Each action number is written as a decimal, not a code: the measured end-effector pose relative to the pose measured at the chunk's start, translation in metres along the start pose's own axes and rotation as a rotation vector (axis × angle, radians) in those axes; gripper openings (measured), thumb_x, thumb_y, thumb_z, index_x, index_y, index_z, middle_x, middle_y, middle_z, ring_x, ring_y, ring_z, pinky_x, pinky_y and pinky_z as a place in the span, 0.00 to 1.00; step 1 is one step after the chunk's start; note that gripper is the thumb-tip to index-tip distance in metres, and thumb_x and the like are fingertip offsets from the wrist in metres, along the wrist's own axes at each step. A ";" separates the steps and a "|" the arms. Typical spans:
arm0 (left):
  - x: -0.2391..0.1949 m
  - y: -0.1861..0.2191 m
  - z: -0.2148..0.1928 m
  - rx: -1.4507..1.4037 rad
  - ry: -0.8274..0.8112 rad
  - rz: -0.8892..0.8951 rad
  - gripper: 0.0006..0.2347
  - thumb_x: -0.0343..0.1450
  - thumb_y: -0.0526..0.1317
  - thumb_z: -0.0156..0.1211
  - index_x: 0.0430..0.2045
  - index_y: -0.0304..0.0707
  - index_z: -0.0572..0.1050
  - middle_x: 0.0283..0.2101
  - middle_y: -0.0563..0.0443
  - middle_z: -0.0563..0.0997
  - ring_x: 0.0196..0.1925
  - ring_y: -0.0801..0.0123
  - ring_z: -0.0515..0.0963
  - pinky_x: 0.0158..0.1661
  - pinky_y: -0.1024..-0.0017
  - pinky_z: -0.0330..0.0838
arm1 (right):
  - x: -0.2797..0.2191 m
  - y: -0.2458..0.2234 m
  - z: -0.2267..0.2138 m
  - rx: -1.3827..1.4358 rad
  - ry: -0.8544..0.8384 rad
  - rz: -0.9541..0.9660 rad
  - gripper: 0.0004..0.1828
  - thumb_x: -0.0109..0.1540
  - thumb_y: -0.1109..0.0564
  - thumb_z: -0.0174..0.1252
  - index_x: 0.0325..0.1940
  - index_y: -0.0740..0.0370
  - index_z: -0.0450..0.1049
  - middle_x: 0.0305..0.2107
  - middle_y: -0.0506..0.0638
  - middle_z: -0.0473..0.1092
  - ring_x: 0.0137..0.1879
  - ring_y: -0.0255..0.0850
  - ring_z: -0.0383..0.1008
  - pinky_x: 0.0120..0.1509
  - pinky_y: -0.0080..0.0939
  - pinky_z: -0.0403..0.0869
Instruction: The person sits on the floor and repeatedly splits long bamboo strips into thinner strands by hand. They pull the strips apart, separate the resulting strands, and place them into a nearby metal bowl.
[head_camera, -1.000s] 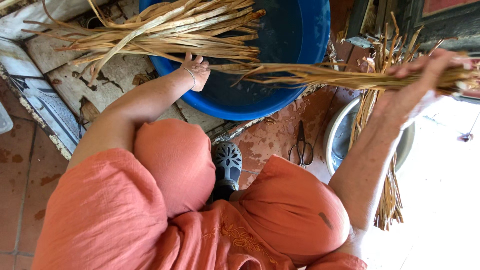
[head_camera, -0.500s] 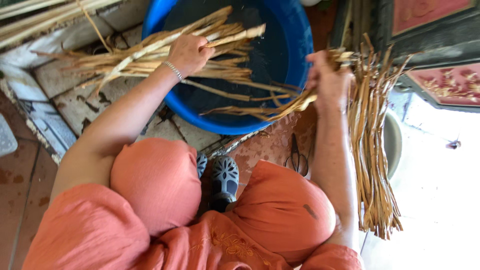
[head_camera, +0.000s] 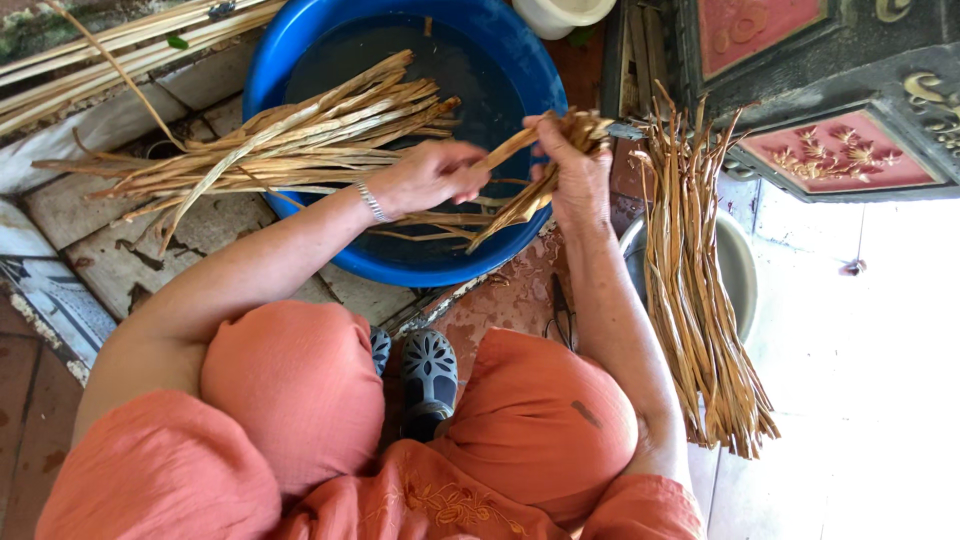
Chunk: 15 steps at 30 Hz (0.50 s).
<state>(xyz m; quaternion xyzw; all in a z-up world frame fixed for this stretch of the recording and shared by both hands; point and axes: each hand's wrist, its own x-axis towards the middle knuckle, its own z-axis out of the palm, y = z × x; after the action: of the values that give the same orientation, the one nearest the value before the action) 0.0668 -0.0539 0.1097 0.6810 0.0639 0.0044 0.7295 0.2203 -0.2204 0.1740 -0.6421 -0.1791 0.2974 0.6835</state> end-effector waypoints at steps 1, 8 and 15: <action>0.005 0.003 0.004 -0.048 0.015 0.062 0.11 0.75 0.46 0.57 0.45 0.41 0.78 0.27 0.60 0.81 0.28 0.84 0.80 0.32 0.81 0.78 | -0.003 0.002 0.005 -0.073 -0.007 0.015 0.10 0.67 0.56 0.65 0.48 0.64 0.79 0.46 0.55 0.79 0.41 0.33 0.77 0.33 0.35 0.77; 0.038 0.016 0.023 0.186 0.223 0.163 0.12 0.76 0.39 0.47 0.32 0.33 0.79 0.24 0.52 0.83 0.22 0.72 0.82 0.27 0.74 0.77 | -0.014 0.014 0.034 0.224 -0.152 0.079 0.16 0.69 0.51 0.55 0.51 0.66 0.78 0.50 0.54 0.78 0.50 0.39 0.79 0.55 0.42 0.81; 0.034 0.025 0.029 0.232 0.127 -0.038 0.20 0.76 0.43 0.39 0.21 0.30 0.78 0.14 0.46 0.77 0.13 0.67 0.77 0.18 0.69 0.72 | -0.005 0.035 0.030 0.178 0.096 -0.013 0.11 0.68 0.56 0.58 0.40 0.69 0.77 0.38 0.60 0.79 0.41 0.44 0.80 0.49 0.45 0.80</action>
<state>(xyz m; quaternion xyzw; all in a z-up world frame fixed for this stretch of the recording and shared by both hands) 0.1050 -0.0777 0.1338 0.7578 0.1230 0.0264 0.6402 0.1914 -0.2006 0.1433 -0.5911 -0.1232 0.2767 0.7475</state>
